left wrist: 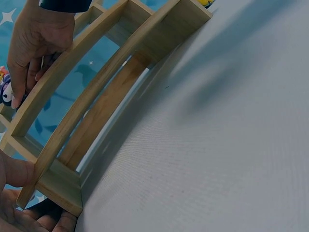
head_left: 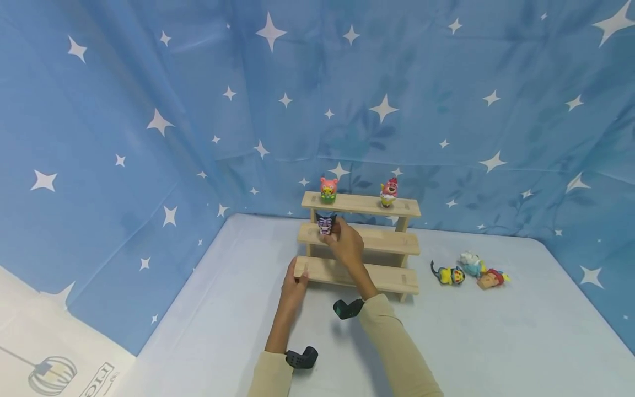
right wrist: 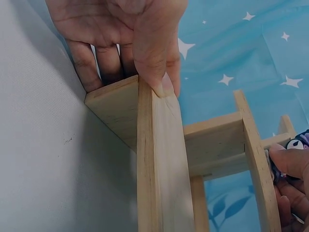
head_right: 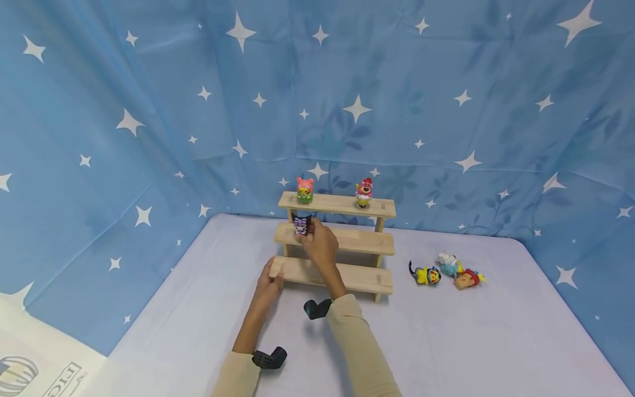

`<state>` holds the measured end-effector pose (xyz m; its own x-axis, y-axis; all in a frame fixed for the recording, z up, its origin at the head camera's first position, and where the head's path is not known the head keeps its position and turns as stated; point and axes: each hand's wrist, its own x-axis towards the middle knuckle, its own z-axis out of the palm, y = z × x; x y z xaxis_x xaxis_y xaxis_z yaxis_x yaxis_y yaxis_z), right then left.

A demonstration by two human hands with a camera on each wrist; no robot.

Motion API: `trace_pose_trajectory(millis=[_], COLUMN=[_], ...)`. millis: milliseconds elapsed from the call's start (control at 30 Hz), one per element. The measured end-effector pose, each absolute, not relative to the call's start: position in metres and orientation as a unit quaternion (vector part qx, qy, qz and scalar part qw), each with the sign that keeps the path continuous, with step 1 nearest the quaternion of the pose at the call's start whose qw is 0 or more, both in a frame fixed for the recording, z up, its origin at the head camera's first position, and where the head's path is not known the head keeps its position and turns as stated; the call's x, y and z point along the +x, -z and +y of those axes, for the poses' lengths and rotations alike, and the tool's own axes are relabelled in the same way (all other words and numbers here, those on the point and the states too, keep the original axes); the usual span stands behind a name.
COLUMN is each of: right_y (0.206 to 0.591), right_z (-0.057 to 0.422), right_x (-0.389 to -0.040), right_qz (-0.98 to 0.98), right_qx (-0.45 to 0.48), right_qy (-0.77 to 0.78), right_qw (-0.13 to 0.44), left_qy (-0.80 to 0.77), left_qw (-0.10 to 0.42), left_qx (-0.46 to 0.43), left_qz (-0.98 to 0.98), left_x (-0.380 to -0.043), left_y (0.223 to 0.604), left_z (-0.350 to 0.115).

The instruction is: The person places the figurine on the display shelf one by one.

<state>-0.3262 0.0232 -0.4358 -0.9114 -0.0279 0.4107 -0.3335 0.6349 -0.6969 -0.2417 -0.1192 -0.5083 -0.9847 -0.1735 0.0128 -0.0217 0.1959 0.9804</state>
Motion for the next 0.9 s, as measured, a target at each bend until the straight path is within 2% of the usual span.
trace_pose_trajectory(millis=[900], right_y=[0.4372], right_z=[0.0244], right_x=[-0.3239], right_qz=[-0.878], right_qx=[0.108], right_qy=[-0.423], right_qw=[0.195], left_qy=[0.630], left_qw=[0.063], left_qx=[0.064], left_qz=[-0.771], left_x=[-0.2395], left_y=[0.5086], left_z=[-0.1196])
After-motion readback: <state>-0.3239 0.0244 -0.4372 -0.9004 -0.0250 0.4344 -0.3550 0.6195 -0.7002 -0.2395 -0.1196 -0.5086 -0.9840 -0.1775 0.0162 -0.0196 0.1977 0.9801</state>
